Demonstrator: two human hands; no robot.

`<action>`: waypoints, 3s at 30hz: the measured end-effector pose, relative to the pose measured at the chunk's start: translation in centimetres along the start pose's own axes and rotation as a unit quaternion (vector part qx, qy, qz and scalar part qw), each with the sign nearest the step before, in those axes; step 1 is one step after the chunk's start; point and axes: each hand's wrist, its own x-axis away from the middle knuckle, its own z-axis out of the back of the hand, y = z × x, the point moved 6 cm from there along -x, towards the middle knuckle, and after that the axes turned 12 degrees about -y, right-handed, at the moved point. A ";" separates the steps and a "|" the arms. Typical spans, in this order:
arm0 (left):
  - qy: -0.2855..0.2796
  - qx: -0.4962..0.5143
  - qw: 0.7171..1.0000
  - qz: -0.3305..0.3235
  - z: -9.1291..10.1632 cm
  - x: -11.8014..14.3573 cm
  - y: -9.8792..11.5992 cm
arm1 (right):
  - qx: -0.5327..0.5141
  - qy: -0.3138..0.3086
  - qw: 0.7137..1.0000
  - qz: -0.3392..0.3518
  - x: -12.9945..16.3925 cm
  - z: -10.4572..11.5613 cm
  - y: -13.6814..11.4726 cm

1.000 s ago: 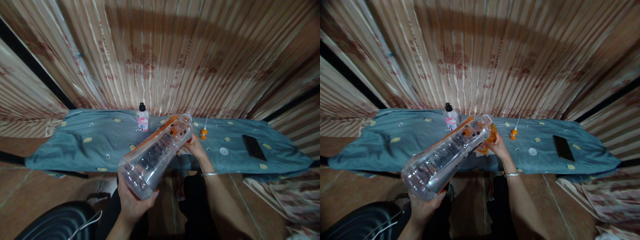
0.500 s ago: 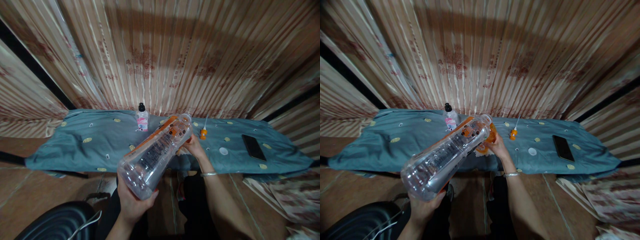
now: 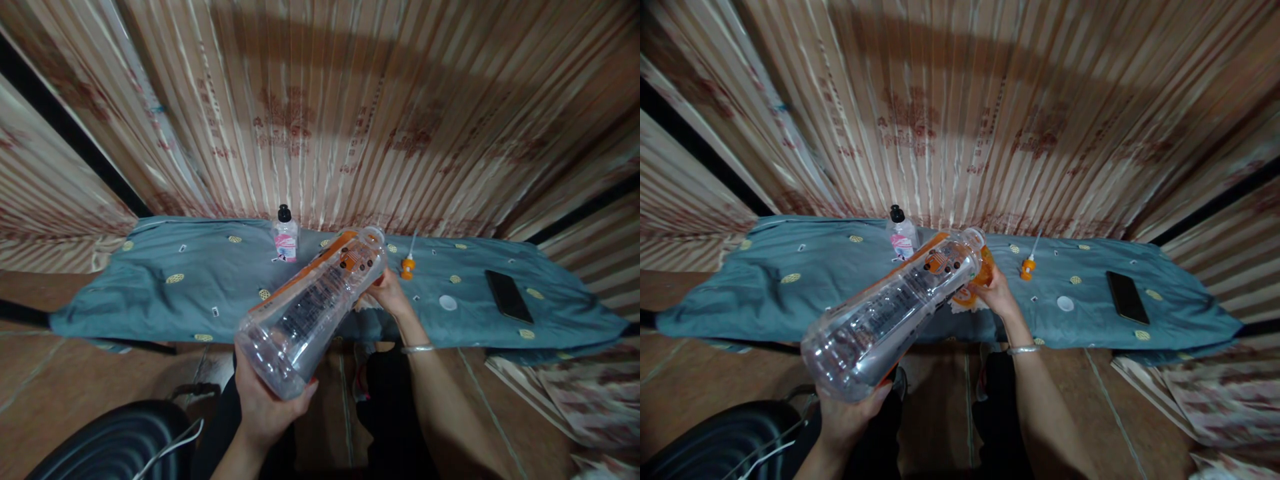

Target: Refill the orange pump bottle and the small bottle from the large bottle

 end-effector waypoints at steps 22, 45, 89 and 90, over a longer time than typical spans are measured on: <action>0.002 -0.030 0.999 -0.017 0.0 0.3 -0.2 | -0.001 -0.001 1.000 -0.015 0.2 -0.1 -0.1; -0.027 -0.020 0.999 -0.008 -0.4 0.1 -0.1 | -0.009 -0.012 1.000 -0.009 0.2 -0.2 -0.3; 0.008 0.015 1.000 0.006 -0.4 0.5 -0.2 | 0.013 0.007 1.000 0.000 0.3 0.2 0.6; 0.009 0.016 1.000 0.008 -0.4 0.4 -0.2 | 0.014 0.008 1.000 0.002 0.3 0.2 0.6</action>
